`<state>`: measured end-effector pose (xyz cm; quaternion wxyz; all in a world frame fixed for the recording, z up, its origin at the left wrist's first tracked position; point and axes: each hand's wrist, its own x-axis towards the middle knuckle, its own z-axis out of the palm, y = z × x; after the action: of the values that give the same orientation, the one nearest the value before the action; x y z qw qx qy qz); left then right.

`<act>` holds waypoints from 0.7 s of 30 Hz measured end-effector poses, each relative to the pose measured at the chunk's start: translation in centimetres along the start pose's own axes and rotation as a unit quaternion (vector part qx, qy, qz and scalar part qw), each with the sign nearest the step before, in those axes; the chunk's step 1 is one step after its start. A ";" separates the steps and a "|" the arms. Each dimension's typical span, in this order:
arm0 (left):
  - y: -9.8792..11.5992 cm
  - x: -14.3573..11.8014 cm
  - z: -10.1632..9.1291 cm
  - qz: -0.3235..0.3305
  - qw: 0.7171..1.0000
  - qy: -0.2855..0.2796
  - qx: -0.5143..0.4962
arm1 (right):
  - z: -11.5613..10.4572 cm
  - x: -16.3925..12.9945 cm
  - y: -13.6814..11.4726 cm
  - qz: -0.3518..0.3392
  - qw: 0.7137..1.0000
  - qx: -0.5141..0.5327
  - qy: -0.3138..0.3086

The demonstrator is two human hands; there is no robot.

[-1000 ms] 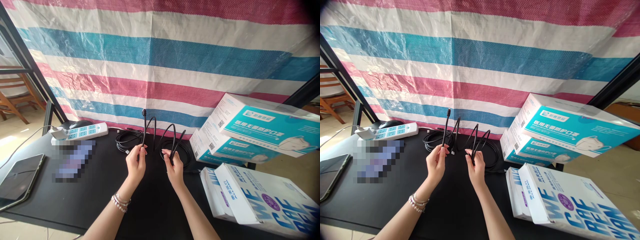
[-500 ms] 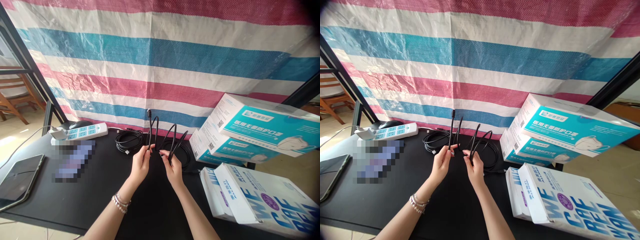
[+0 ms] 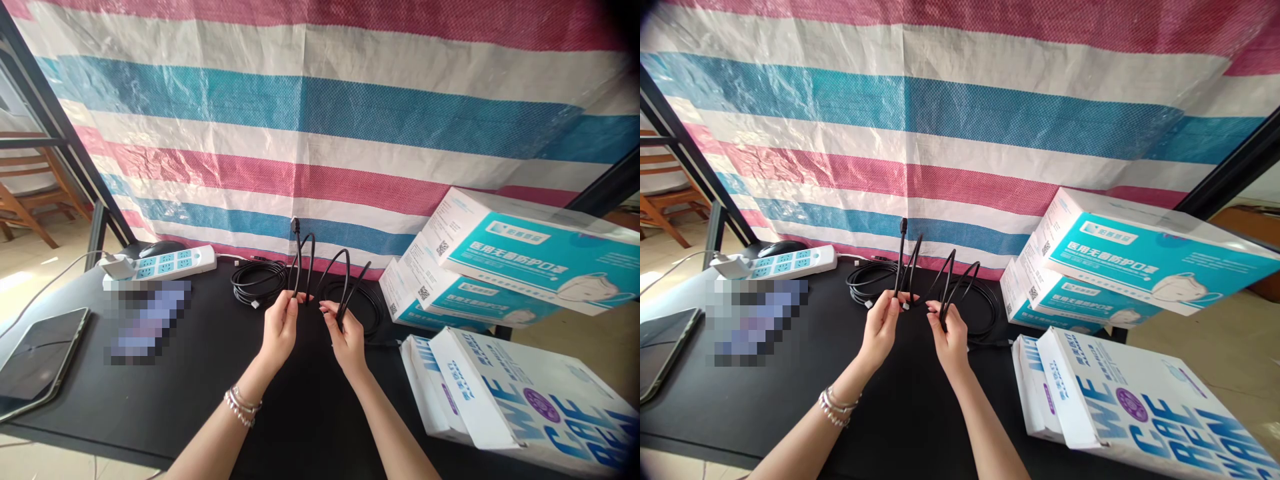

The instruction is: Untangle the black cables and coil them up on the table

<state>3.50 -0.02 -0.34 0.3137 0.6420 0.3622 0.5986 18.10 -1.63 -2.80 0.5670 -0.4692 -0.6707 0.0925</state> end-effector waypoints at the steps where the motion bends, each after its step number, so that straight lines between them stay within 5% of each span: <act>1: 0.0 0.0 0.0 0.002 1.000 0.005 0.004 | 0.0 0.0 0.0 0.000 1.000 -0.004 0.002; 14: -0.1 0.0 -0.4 -0.007 0.998 0.060 0.000 | -0.3 0.3 -0.5 -0.036 0.995 -0.082 0.034; 21: -0.5 0.0 -0.4 -0.010 0.997 0.076 0.013 | -1.3 0.8 -0.4 0.044 0.999 -0.022 -0.006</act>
<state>3.01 0.21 -0.74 0.2830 0.5951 0.3995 0.6373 19.06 -1.76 -1.55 0.5475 -0.5104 -0.6547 0.1054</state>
